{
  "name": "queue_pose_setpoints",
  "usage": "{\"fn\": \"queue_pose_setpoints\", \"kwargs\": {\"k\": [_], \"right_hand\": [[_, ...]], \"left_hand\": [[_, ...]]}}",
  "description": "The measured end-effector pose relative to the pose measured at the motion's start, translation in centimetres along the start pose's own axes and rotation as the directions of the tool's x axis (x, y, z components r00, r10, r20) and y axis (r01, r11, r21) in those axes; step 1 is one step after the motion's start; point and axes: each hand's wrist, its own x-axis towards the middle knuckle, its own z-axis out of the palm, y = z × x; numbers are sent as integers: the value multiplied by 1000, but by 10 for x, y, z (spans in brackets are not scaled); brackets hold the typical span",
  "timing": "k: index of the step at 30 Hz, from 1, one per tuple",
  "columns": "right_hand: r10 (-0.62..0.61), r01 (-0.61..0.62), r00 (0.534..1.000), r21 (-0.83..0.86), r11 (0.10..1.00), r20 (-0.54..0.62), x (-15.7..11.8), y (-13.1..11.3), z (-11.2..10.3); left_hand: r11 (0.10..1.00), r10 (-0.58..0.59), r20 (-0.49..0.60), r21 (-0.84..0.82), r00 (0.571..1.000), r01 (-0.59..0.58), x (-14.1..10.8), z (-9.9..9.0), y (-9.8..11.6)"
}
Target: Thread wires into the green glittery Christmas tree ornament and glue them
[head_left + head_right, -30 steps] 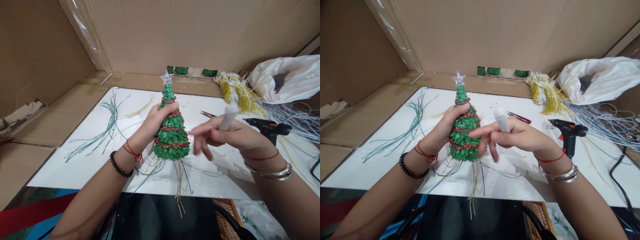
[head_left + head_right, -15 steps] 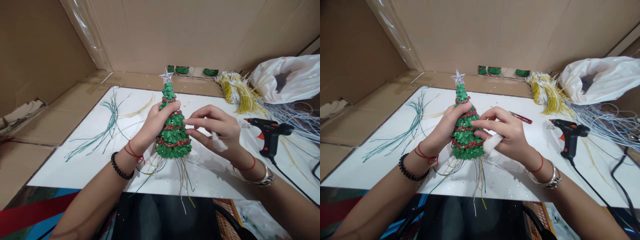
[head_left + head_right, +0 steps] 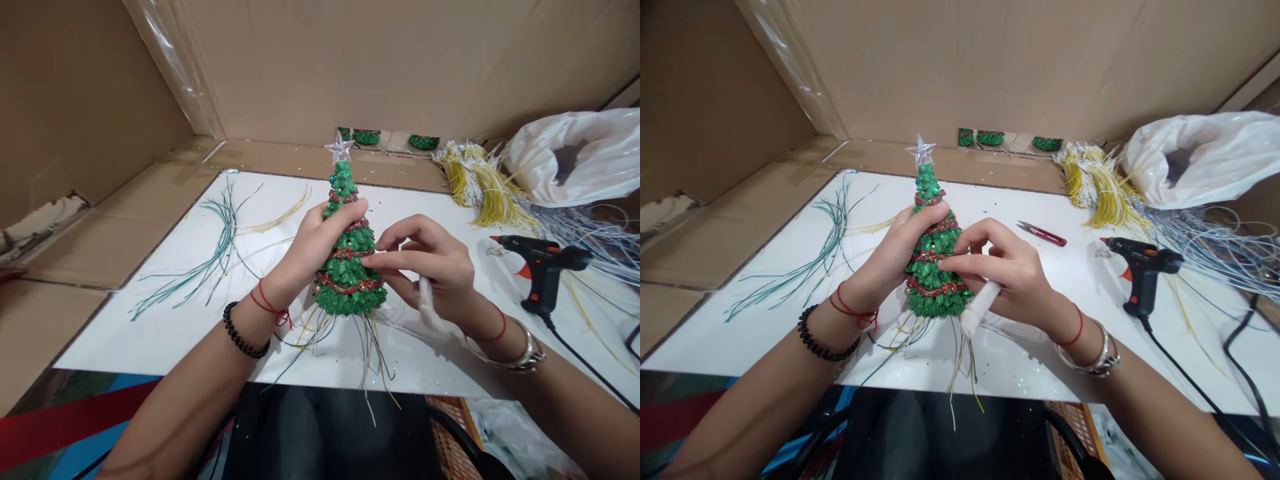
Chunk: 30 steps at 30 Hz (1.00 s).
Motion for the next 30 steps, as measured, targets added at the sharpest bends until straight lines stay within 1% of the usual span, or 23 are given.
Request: {"fn": "queue_pose_setpoints", "kwargs": {"k": [2,5,9,14,18,20,21,23,24,26,28,30], "right_hand": [[-23,24,998,-7,1000,60,0,0,-2],[-27,29,989,-8,1000,147,2,-2,-5],[-44,50,967,-20,999,250,6,-3,-7],[-94,123,960,-93,988,264,6,-6,-8],[-136,166,965,-122,979,223,4,-11,-6],[-127,160,971,-157,975,203,2,-11,-4],[-107,142,974,-171,975,201,1,-11,-3],[-32,62,982,-154,986,188,0,-8,-3],[16,3,983,-106,994,180,0,-7,-2],[109,-118,981,49,992,158,0,-5,-3],[222,-253,963,238,938,150,0,-5,-3],[335,-376,927,440,816,171,1,-8,-2]], "left_hand": [[1000,-4,4,6,1000,4,-1,0,1],[999,-11,-1,41,1000,11,-1,0,1],[997,17,14,72,1000,-18,0,-1,0],[999,22,9,49,1000,-22,0,1,0],[1000,8,-24,19,1000,-7,0,2,1],[1000,-11,-41,14,999,12,0,1,1],[1000,-17,-50,15,999,18,0,1,0],[999,-25,-66,19,997,26,1,-1,0],[999,-28,-73,18,997,30,2,-1,0],[999,-27,-81,21,996,29,3,-1,0],[999,-26,-75,23,997,28,3,-1,0],[1000,-28,-62,13,998,29,2,-1,0]]}}
